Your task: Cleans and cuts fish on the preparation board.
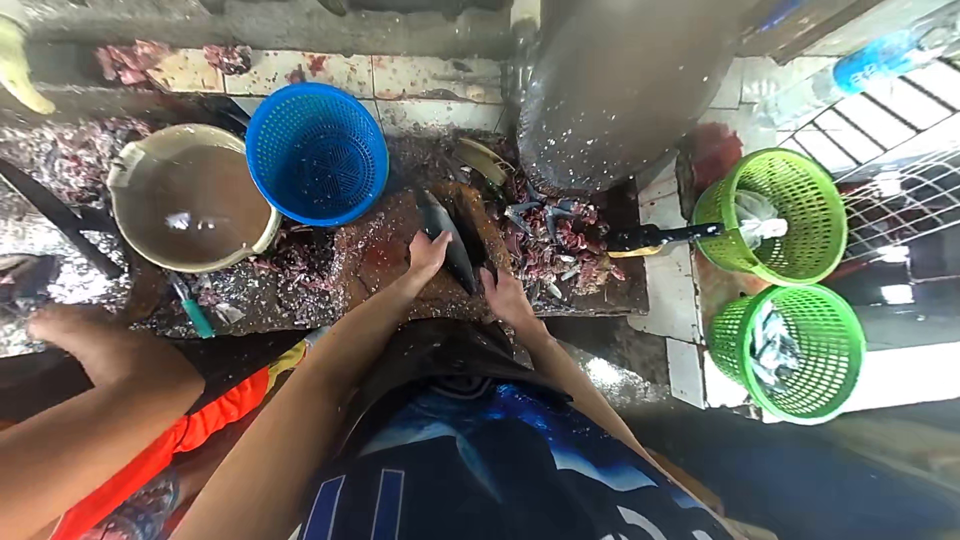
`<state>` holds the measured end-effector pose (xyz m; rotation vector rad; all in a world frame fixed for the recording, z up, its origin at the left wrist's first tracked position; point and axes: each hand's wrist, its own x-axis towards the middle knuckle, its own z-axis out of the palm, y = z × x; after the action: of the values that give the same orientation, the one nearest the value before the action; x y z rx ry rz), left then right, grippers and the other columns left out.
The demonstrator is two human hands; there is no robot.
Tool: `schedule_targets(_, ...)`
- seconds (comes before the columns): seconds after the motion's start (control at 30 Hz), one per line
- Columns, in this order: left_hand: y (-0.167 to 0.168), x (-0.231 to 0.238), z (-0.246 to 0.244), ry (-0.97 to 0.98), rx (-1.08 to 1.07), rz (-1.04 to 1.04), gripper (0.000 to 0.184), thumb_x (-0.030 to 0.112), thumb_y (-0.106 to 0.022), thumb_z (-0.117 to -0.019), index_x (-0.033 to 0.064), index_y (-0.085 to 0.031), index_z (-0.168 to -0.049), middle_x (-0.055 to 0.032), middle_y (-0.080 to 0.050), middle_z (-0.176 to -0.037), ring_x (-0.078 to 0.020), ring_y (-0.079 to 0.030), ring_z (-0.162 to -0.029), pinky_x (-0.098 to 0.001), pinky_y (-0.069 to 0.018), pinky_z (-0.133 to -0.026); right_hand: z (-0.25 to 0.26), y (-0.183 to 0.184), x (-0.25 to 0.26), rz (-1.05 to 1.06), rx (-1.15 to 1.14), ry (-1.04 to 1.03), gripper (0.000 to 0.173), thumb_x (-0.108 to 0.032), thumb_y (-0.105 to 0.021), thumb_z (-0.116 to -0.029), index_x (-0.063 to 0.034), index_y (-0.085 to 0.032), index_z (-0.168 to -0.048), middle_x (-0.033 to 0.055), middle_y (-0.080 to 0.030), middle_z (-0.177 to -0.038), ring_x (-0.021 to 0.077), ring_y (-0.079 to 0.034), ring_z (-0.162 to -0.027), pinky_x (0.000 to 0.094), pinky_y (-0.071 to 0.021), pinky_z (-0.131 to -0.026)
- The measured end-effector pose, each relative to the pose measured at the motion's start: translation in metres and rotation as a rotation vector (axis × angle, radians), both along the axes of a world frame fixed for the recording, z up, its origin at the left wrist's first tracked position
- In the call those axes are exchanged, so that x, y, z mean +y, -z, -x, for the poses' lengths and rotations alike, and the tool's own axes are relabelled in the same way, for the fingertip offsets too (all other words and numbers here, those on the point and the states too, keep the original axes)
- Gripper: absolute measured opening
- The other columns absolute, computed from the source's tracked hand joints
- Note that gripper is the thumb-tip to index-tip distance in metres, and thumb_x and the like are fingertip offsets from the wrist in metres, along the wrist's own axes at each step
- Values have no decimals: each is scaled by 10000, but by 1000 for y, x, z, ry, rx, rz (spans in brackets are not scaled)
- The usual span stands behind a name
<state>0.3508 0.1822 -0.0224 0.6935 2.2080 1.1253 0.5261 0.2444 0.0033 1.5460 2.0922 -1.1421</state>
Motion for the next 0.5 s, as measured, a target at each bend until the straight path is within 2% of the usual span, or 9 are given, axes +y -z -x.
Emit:
schedule_targets(0.07,12,3,27,-70,-507,45,358,322,-619,-996,18,-675,-1176,-169,-704,-1124,-274,-663,-1082,-517,-520,-955,2,-1,-5,-32,73,3,585,-491,-385,-1096,14,-624,-1271,244,-693,-1155,373,-678,-1126,544,-532,-993)
schedule_targets(0.13,-10,-10,39,-123,-677,63,388,329,-605,-958,32,-669,-1198,-150,-697,-1150,-259,-660,-1084,-515,-539,-930,-3,6,-7,17,128,-81,570,-451,-411,-1095,37,-621,-1302,264,-684,-1199,386,-658,-1174,547,-501,-1050)
schedule_targets(0.2,-36,-33,43,-49,-504,117,478,394,-669,-941,89,-628,-1307,-156,-711,-1133,-283,-687,-1047,-534,-558,-904,-16,10,3,125,91,-235,595,-514,-392,-1084,-13,-619,-1312,233,-692,-1165,366,-672,-1128,562,-516,-1011)
schedule_targets(0.23,-44,-44,44,42,-367,204,648,538,-663,-937,124,-532,-1418,-186,-706,-1142,-332,-697,-1040,-586,-560,-890,-23,10,10,141,64,-253,601,-534,-376,-1083,-48,-597,-1357,214,-699,-1171,354,-683,-1121,567,-528,-1000)
schedule_targets(0.3,-49,-52,44,142,-237,323,857,723,-574,-923,127,-382,-1508,-225,-695,-1107,-388,-701,-987,-628,-562,-835,-32,8,23,50,30,-117,587,-522,-377,-1086,-64,-595,-1381,222,-708,-1146,378,-688,-1098,589,-532,-979)
schedule_targets(0.37,-35,-46,42,118,-157,379,847,690,-608,-917,99,-387,-1481,-246,-679,-1116,-415,-691,-982,-636,-552,-822,-27,-1,33,-82,-34,46,594,-503,-364,-1095,-18,-605,-1340,263,-696,-1151,425,-676,-1116,606,-522,-977)
schedule_targets(0.43,-20,-27,44,138,-177,437,862,562,-694,-914,9,-363,-1486,-283,-637,-1222,-435,-673,-1072,-643,-543,-909,-21,-9,35,-205,33,107,572,-494,-378,-1096,-14,-616,-1298,249,-705,-1072,417,-700,-1023,604,-546,-909)
schedule_targets(0.47,-13,-23,44,177,-216,409,781,543,-678,-939,-17,-424,-1420,-264,-676,-1102,-385,-710,-931,-587,-587,-808,-18,-13,29,-251,93,107,553,-480,-386,-1096,-18,-610,-1300,236,-707,-1038,403,-706,-987,598,-554,-888)
schedule_targets(0.5,-11,-23,39,217,-248,320,627,499,-625,-995,-51,-534,-1284,-224,-685,-945,-295,-697,-723,-473,-601,-635,-15,-12,19,-292,159,100,541,-457,-400,-1095,-7,-600,-1319,229,-710,-1010,392,-713,-955,587,-565,-873)
